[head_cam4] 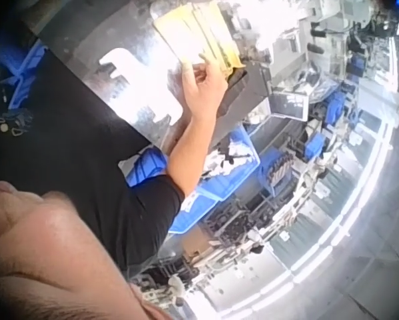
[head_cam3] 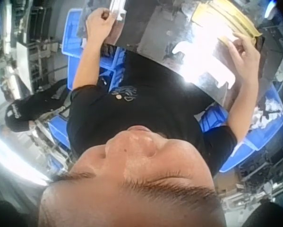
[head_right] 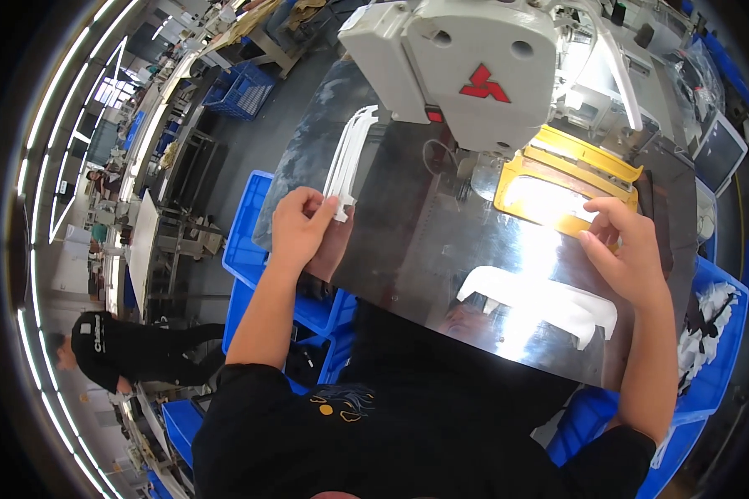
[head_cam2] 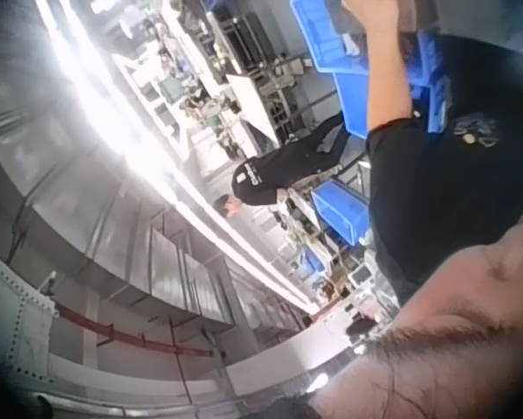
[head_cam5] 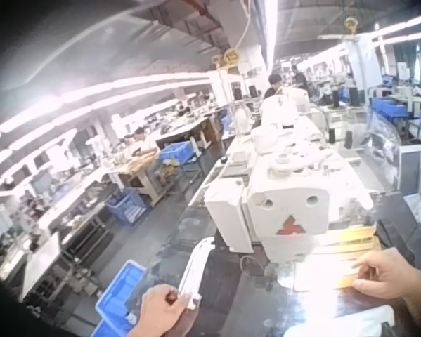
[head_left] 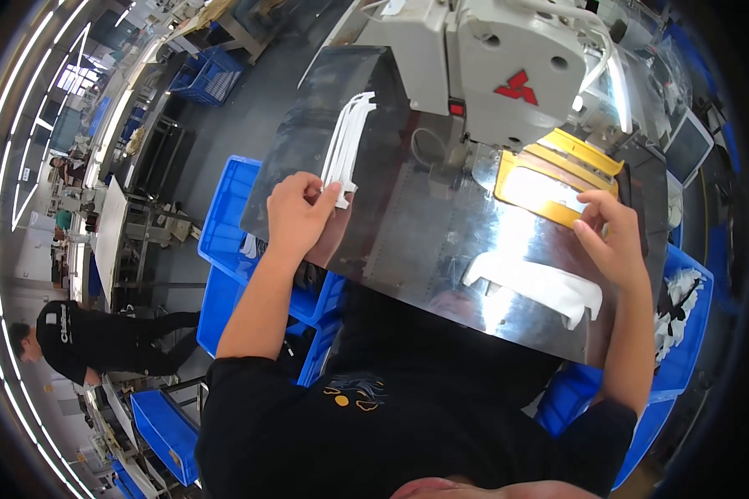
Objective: Use an industrial machine to align and sew components for footwear.
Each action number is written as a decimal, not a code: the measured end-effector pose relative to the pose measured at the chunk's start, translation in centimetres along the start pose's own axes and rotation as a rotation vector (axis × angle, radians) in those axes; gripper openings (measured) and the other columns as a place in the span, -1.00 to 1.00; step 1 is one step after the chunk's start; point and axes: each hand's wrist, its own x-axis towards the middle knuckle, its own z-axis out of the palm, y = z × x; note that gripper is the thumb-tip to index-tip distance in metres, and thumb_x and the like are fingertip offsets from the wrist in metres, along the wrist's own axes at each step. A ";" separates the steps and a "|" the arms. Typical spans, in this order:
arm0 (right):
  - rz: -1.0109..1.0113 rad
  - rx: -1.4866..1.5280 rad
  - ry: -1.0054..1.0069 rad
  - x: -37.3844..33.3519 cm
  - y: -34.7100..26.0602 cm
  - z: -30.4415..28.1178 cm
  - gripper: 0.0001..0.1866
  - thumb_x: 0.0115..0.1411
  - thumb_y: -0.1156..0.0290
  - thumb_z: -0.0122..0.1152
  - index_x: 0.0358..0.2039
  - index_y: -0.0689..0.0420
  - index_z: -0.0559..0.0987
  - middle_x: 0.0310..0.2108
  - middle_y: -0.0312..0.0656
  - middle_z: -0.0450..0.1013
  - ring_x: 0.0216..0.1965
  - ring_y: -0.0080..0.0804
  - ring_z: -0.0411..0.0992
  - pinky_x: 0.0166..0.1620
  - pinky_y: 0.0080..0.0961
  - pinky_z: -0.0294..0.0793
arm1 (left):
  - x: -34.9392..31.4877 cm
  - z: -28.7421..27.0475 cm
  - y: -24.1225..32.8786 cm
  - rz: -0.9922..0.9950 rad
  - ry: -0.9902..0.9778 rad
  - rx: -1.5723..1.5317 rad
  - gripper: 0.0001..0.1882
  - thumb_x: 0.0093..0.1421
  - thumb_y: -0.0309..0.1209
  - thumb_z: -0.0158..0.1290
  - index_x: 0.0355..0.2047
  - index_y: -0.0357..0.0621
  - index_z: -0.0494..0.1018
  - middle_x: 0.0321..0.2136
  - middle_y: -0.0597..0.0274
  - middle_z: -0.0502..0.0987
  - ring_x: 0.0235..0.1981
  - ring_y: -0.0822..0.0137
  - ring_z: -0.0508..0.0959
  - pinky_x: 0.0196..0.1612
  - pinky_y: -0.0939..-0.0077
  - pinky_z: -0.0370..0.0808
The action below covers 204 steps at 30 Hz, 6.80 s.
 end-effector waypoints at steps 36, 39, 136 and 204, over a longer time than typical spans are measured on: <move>0.316 0.763 -0.405 -0.1 -0.3 -3.5 -0.46 0.15 0.53 0.63 0.16 0.26 0.68 -0.17 -0.11 0.74 -0.23 -0.52 0.69 -0.16 -0.58 0.66 | 1.2 2.3 18.9 0.691 -0.883 -0.638 -0.90 0.27 -0.49 0.35 -0.25 -0.19 0.64 -0.40 0.18 0.63 -0.41 0.31 0.64 -0.31 0.43 0.56; 0.332 0.730 -0.351 -0.2 1.8 -5.4 -0.55 0.22 0.60 0.46 0.15 0.28 0.69 -0.19 -0.14 0.74 -0.26 -0.54 0.70 -0.25 -0.60 0.65 | 2.3 5.7 18.7 0.567 -0.896 -0.606 -0.90 0.31 -0.46 0.33 -0.23 -0.20 0.64 -0.44 0.25 0.62 -0.45 0.45 0.59 -0.34 0.51 0.52; 0.404 -0.163 -0.025 0.7 -0.4 -2.1 -0.64 0.32 0.24 0.51 -0.50 0.19 0.60 -0.64 -0.25 0.46 -0.57 -0.51 0.39 -0.45 -0.48 0.37 | 1.3 7.5 17.5 0.694 -0.894 -0.383 -0.83 0.34 -0.40 0.30 -0.32 -0.20 0.56 -0.33 0.09 0.63 -0.29 0.01 0.61 -0.14 0.18 0.54; 0.610 -0.042 0.028 0.8 2.4 -3.8 -0.76 0.28 0.34 0.48 -0.36 0.28 0.73 -0.51 -0.11 0.60 -0.49 -0.42 0.52 -0.36 -0.40 0.52 | 2.0 9.3 17.6 0.891 -0.461 0.014 -0.57 0.20 -0.35 0.34 0.08 -0.21 0.73 -0.01 0.09 0.63 0.00 0.04 0.59 0.18 0.16 0.47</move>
